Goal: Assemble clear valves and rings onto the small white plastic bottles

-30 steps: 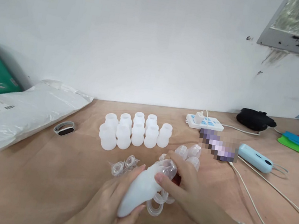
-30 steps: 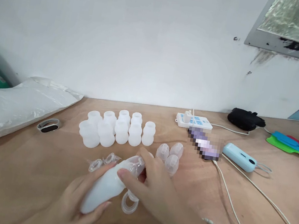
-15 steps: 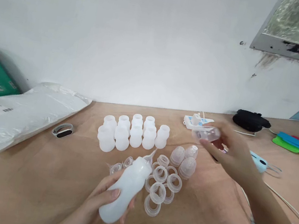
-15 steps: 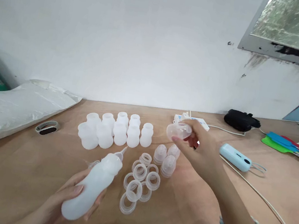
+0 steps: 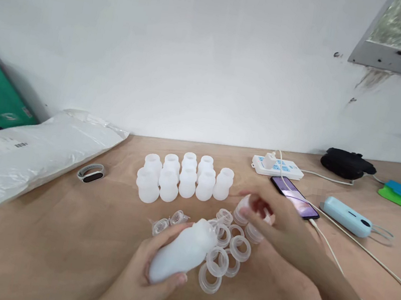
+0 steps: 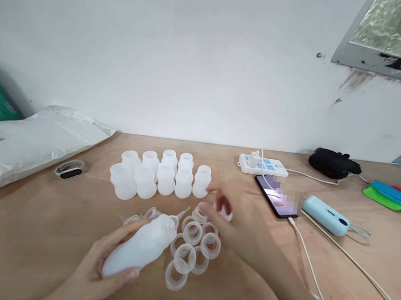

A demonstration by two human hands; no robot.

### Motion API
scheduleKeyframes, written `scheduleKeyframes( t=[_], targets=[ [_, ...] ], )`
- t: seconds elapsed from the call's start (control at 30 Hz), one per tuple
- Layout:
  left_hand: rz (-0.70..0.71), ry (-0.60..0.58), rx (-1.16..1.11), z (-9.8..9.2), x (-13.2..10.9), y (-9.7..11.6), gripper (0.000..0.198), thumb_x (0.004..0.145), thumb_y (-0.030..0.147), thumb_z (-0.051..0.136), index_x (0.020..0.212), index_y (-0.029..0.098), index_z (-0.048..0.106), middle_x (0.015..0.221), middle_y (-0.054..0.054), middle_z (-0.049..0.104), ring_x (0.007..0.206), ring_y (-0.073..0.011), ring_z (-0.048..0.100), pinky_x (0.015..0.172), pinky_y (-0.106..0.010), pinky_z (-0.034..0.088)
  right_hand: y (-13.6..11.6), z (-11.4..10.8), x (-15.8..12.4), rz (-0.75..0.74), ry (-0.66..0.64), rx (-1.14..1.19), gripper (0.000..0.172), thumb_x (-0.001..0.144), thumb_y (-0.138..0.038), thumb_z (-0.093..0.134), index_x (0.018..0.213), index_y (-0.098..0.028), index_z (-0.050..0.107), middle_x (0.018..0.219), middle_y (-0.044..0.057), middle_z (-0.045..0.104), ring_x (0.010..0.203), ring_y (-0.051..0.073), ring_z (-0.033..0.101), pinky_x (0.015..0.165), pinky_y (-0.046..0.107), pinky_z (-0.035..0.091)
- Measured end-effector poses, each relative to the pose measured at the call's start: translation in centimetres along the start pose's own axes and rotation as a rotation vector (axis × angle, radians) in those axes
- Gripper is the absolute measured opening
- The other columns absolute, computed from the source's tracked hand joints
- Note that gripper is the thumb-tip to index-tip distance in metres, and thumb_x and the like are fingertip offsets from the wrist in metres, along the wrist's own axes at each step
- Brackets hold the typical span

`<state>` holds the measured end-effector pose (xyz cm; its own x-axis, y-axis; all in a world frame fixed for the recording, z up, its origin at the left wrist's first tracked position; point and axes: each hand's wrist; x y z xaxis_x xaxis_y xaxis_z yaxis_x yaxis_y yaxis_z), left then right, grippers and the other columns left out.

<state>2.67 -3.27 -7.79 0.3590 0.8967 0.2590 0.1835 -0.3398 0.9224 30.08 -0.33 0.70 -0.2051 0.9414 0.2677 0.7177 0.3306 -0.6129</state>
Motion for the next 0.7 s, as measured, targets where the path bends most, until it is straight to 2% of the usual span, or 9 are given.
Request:
scheduleKeyframes(
  t=[0.1, 0.17, 0.27, 0.33, 0.43, 0.5, 0.6, 0.63, 0.7],
  targets=[
    [0.155, -0.007, 0.192, 0.4, -0.3, 0.0, 0.066, 0.082, 0.024, 0.073, 0.140, 0.042, 0.047, 0.137, -0.001, 0.065, 0.119, -0.0277, 0.064, 0.097, -0.035, 0.052, -2.0, 2.3, -0.9, 0.013, -0.294, 0.258, 0.033, 0.091, -0.049, 0.057, 0.111, -0.024, 0.062, 0.087, 0.002, 0.067, 0.075, 0.018, 0.059, 0.064, 0.029, 0.044],
    [0.195, 0.002, 0.252, 0.6, -0.6, -0.1, 0.070, 0.081, 0.023, 0.072, 0.142, 0.043, 0.044, 0.136, -0.001, 0.065, 0.114, -0.0271, 0.067, 0.095, -0.034, 0.053, -2.5, 3.9, -1.3, 0.077, -0.336, 0.367, 0.029, 0.088, -0.049, 0.060, 0.098, -0.022, 0.063, 0.084, 0.001, 0.064, 0.073, 0.017, 0.058, 0.062, 0.028, 0.043],
    [0.076, 0.007, 0.215, 0.6, -1.0, -0.1, 0.065, 0.078, 0.027, 0.075, 0.136, 0.043, 0.050, 0.129, -0.001, 0.069, 0.107, -0.0274, 0.068, 0.090, -0.036, 0.054, -2.4, 5.4, -1.6, 0.151, -0.296, 0.486, 0.028, 0.085, -0.048, 0.063, 0.081, -0.021, 0.058, 0.076, -0.001, 0.056, 0.064, 0.014, 0.052, 0.056, 0.026, 0.040],
    [-0.076, -0.057, 0.039, 0.3, -0.8, 0.1, 0.053, 0.078, 0.034, 0.075, 0.128, 0.038, 0.055, 0.117, -0.002, 0.072, 0.098, -0.0257, 0.068, 0.082, -0.034, 0.055, -2.0, 5.6, -1.7, 0.140, -0.301, 0.523, 0.027, 0.084, -0.047, 0.065, 0.081, -0.021, 0.057, 0.077, -0.001, 0.055, 0.064, 0.014, 0.050, 0.056, 0.026, 0.039],
    [-0.282, -0.229, -0.367, -0.3, -0.1, 0.2, 0.054, 0.076, 0.055, 0.073, 0.119, 0.028, 0.056, 0.095, -0.003, 0.070, 0.071, -0.0185, 0.066, 0.058, -0.024, 0.051, -1.4, 4.9, -1.6, -0.010, -0.317, 0.519, 0.023, 0.085, -0.043, 0.068, 0.096, -0.024, 0.062, 0.087, 0.001, 0.062, 0.075, 0.017, 0.056, 0.066, 0.029, 0.045],
    [-0.348, -0.270, -0.518, -0.7, 0.4, 0.2, 0.065, 0.070, 0.064, 0.074, 0.119, 0.025, 0.054, 0.089, -0.003, 0.067, 0.061, -0.0150, 0.061, 0.049, -0.021, 0.046, -0.9, 4.4, -1.6, -0.135, -0.336, 0.517, 0.034, 0.086, -0.038, 0.071, 0.116, -0.029, 0.060, 0.109, 0.003, 0.066, 0.098, 0.021, 0.059, 0.084, 0.033, 0.047],
    [-0.292, -0.223, -0.493, -0.6, 0.5, 0.0, 0.064, 0.072, 0.061, 0.076, 0.119, 0.024, 0.053, 0.091, -0.003, 0.066, 0.066, -0.0145, 0.059, 0.052, -0.020, 0.042, -0.3, 4.1, -1.7, -0.143, -0.375, 0.546, 0.072, 0.080, -0.040, 0.078, 0.142, -0.039, 0.041, 0.139, 0.003, 0.054, 0.125, 0.025, 0.051, 0.101, 0.039, 0.043],
    [-0.267, -0.208, -0.457, -0.5, 0.4, -0.1, 0.061, 0.074, 0.058, 0.076, 0.119, 0.025, 0.052, 0.092, -0.003, 0.067, 0.069, -0.0150, 0.059, 0.055, -0.021, 0.042, -0.3, 4.0, -1.8, -0.098, -0.380, 0.541, 0.074, 0.081, -0.045, 0.077, 0.144, -0.040, 0.038, 0.137, 0.003, 0.055, 0.123, 0.026, 0.052, 0.100, 0.040, 0.044],
    [-0.247, -0.197, -0.390, -0.2, 0.0, -0.3, 0.055, 0.078, 0.053, 0.075, 0.119, 0.026, 0.051, 0.097, -0.004, 0.067, 0.075, -0.0163, 0.060, 0.061, -0.023, 0.042, -0.4, 3.9, -1.8, 0.001, -0.393, 0.480, 0.054, 0.087, -0.051, 0.067, 0.136, -0.035, 0.050, 0.119, 0.004, 0.064, 0.107, 0.025, 0.060, 0.090, 0.041, 0.049]
  ],
)
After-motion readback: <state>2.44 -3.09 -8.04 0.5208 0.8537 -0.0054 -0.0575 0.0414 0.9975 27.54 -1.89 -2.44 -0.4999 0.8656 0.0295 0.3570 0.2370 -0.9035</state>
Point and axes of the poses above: each hand's wrist, its own x-axis towards the middle knuckle, its own z-axis out of the palm, y = z × x
